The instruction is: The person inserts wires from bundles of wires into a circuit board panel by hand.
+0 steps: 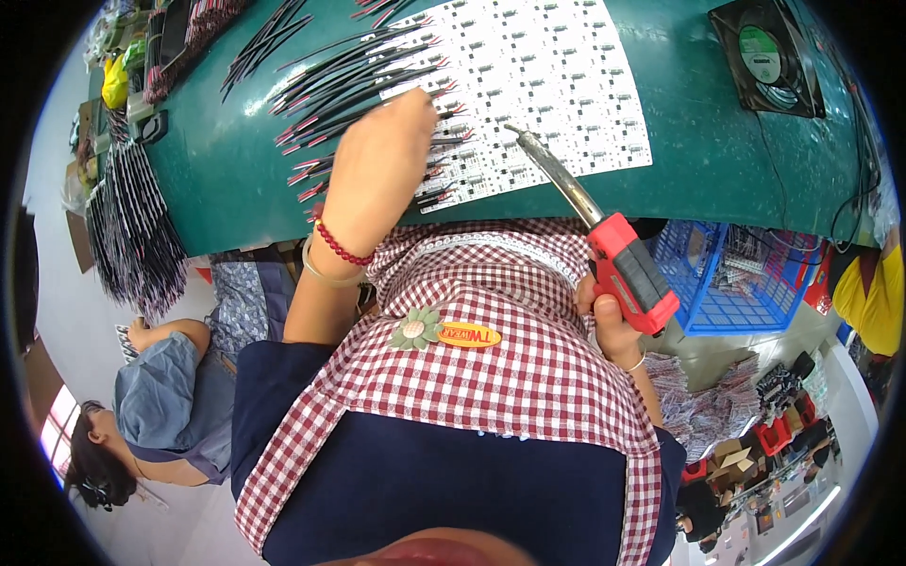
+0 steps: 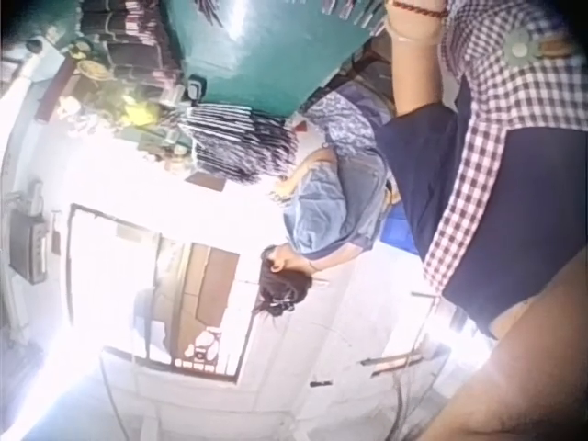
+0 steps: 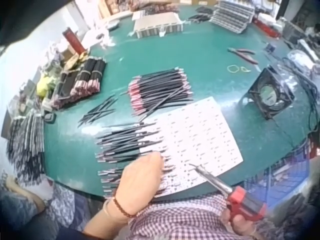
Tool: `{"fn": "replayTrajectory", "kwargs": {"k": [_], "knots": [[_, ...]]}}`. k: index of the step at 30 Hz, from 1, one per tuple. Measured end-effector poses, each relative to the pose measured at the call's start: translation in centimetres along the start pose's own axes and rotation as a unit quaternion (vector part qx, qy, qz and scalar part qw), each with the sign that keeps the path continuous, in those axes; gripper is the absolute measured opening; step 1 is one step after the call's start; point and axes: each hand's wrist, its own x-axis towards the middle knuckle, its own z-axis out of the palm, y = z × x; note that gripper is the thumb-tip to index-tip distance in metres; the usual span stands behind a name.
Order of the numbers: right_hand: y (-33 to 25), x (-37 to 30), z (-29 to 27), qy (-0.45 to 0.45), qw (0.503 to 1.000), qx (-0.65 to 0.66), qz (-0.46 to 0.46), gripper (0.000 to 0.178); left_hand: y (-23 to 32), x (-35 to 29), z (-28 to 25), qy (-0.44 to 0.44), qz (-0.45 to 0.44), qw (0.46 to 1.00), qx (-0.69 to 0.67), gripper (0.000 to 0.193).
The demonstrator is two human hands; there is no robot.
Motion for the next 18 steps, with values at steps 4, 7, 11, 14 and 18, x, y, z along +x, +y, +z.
{"fn": "replayTrajectory", "kwargs": {"k": [4, 7, 11, 14, 18], "knots": [[-0.3, 0.2, -0.2, 0.004, 1.0, -0.001, -0.012, 0.072, 0.1, 0.4, -2.7, 0.233, -0.003, 0.972, 0.012, 0.004], [-0.1, 0.1, -0.5, 0.01, 1.0, -0.009, -0.019, 0.071, 2.1, -1.7, -4.4, 0.25, -0.052, 0.963, -0.087, 0.007], [0.4, 0.0, -0.6, -0.003, 1.0, 0.007, -0.018, 0.071, 2.5, -2.7, -1.6, -0.021, 0.011, 0.996, -0.089, 0.011], [0.9, -0.5, -1.0, -0.026, 1.0, 0.009, -0.008, 0.072, 1.6, -2.9, 1.0, -0.043, -0.027, 0.984, -0.171, 0.01], [1.4, -1.0, -1.4, -0.044, 0.999, 0.004, 0.013, 0.07, 1.7, -2.8, 1.8, -0.005, -0.057, 0.988, -0.141, 0.011]]}}
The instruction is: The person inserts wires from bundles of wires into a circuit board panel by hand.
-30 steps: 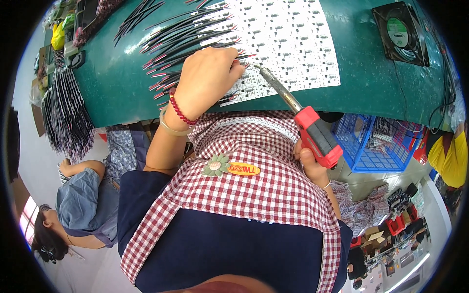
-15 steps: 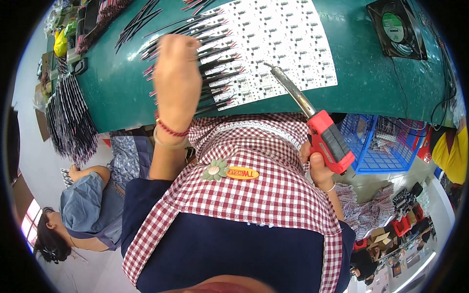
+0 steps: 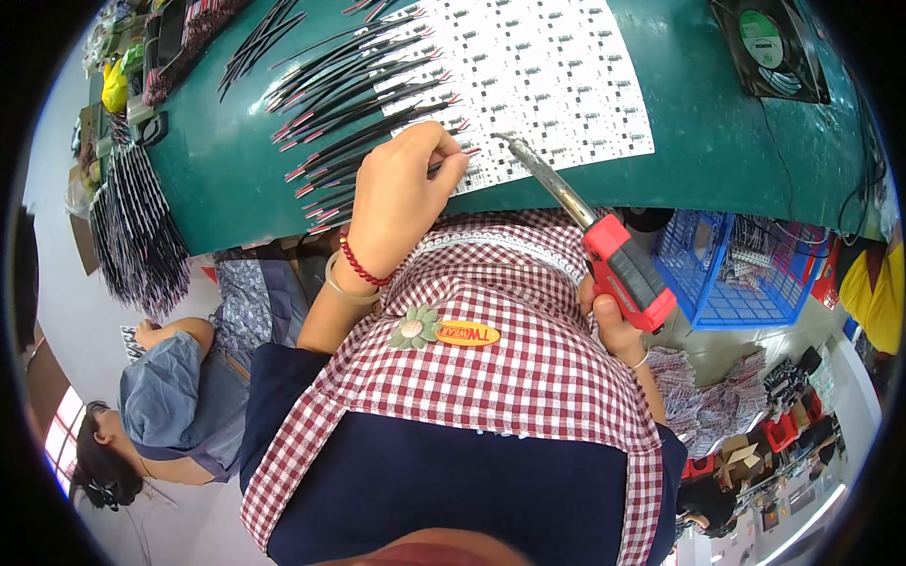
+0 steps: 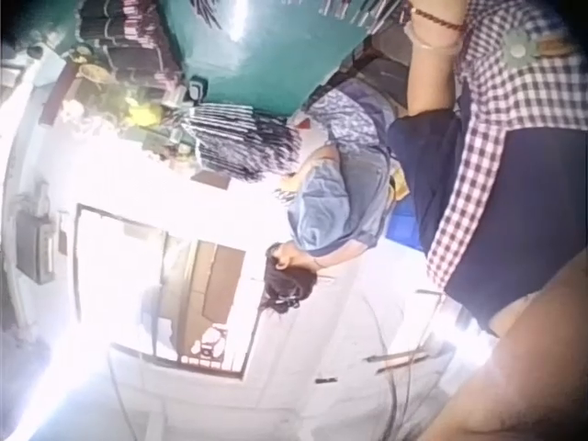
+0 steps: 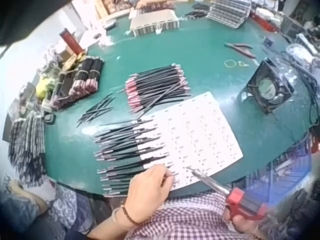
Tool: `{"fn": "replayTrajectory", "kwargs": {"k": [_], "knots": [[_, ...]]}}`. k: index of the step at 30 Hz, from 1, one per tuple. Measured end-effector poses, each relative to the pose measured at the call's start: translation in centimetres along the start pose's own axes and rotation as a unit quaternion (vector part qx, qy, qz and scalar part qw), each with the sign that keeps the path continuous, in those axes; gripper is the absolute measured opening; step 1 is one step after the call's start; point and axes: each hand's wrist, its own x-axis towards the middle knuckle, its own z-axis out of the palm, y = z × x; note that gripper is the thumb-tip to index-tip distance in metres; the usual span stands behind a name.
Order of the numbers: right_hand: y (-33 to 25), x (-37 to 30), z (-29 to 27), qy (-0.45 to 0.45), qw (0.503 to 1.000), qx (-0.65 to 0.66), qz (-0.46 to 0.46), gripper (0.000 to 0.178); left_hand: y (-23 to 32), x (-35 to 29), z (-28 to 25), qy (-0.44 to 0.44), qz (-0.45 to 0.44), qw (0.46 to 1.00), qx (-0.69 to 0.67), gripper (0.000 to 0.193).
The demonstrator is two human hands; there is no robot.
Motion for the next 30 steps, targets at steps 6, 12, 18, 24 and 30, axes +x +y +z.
{"fn": "replayTrajectory", "kwargs": {"k": [6, 12, 18, 24, 30], "knots": [[-1.2, 0.7, 0.9, -0.022, 0.999, -0.009, 0.035, 0.048, 0.3, 0.0, 0.4, 0.02, -0.006, 0.998, 0.066, 0.014], [-1.0, 0.5, 0.7, -0.031, 0.998, -0.027, 0.042, 0.045, 0.5, 0.2, 0.3, 0.02, -0.014, 0.997, 0.079, 0.015], [-1.4, 0.8, 0.5, -0.042, 0.997, -0.043, 0.046, 0.045, 0.3, 0.4, 0.2, 0.012, -0.01, 0.997, 0.074, 0.015], [-1.9, 0.6, 0.6, -0.017, 0.999, 0.011, 0.03, 0.053, 0.2, 0.4, 0.1, 0.005, 0.0, 0.997, 0.072, 0.015], [-1.8, 0.5, 0.8, 0.002, 0.999, 0.01, 0.032, 0.057, 0.3, 0.4, 0.0, 0.002, -0.001, 0.998, 0.063, 0.014]]}}
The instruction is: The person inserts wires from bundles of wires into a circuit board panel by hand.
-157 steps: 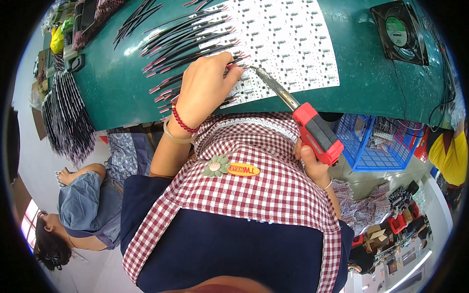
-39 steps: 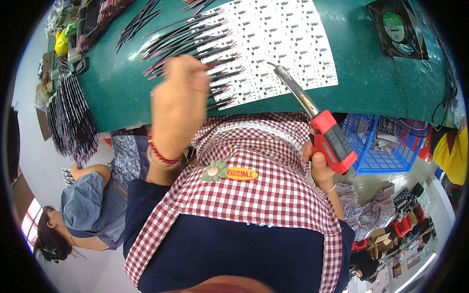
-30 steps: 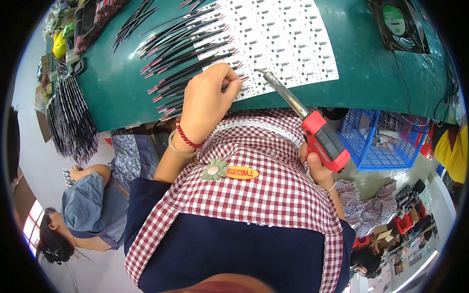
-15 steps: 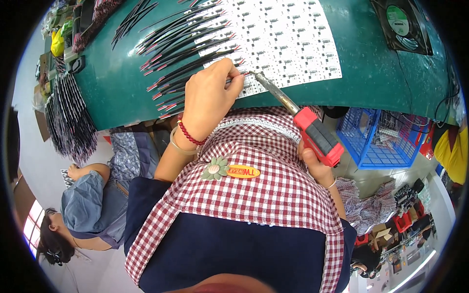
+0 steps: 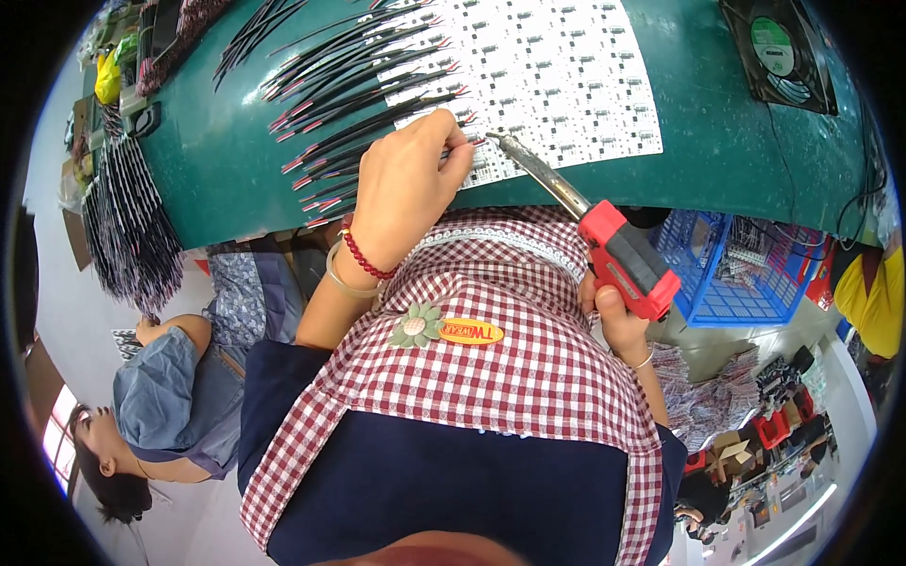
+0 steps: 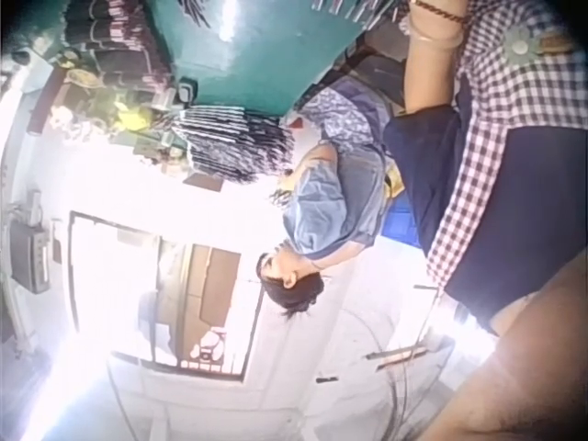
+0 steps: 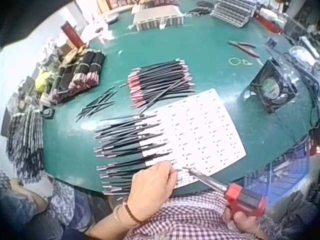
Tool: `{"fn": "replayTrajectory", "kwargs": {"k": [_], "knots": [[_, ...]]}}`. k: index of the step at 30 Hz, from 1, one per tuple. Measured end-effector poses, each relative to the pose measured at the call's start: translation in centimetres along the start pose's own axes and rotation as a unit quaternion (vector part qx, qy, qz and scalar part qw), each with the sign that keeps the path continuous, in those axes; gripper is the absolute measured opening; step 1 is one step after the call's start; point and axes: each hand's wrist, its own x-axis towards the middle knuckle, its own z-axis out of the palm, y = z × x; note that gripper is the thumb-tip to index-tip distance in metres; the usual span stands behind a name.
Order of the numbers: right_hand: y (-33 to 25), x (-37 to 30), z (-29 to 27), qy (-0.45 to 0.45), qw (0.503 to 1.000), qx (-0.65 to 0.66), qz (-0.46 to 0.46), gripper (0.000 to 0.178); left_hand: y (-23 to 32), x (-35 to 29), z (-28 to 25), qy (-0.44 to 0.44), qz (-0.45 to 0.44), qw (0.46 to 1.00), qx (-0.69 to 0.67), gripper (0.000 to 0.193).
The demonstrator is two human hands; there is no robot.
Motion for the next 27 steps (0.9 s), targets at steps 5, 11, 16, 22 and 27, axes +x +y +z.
{"fn": "replayTrajectory", "kwargs": {"k": [5, 11, 16, 22, 27], "knots": [[0.1, 0.1, -0.1, -0.007, 1.0, -0.019, 0.003, 0.059, 0.0, 0.1, 0.0, -0.004, 0.003, 1.0, 0.0, 0.013], [-1.0, 0.4, 0.7, 0.038, 0.999, -0.003, -0.006, 0.069, 0.1, 0.0, -0.3, -0.009, -0.003, 1.0, 0.006, 0.012], [-0.7, 0.3, 0.2, 0.02, 1.0, 0.004, 0.001, 0.07, 0.1, 0.2, -0.4, -0.018, 0.004, 1.0, 0.024, 0.012], [-0.1, -0.3, 0.2, 0.019, 1.0, -0.004, -0.001, 0.067, 0.1, 0.5, -0.9, -0.027, 0.044, 0.997, 0.062, 0.013], [0.1, -0.4, -0.1, -0.017, 0.999, -0.042, 0.017, 0.054, -0.2, 0.6, -0.8, -0.03, 0.063, 0.996, 0.059, 0.013]]}}
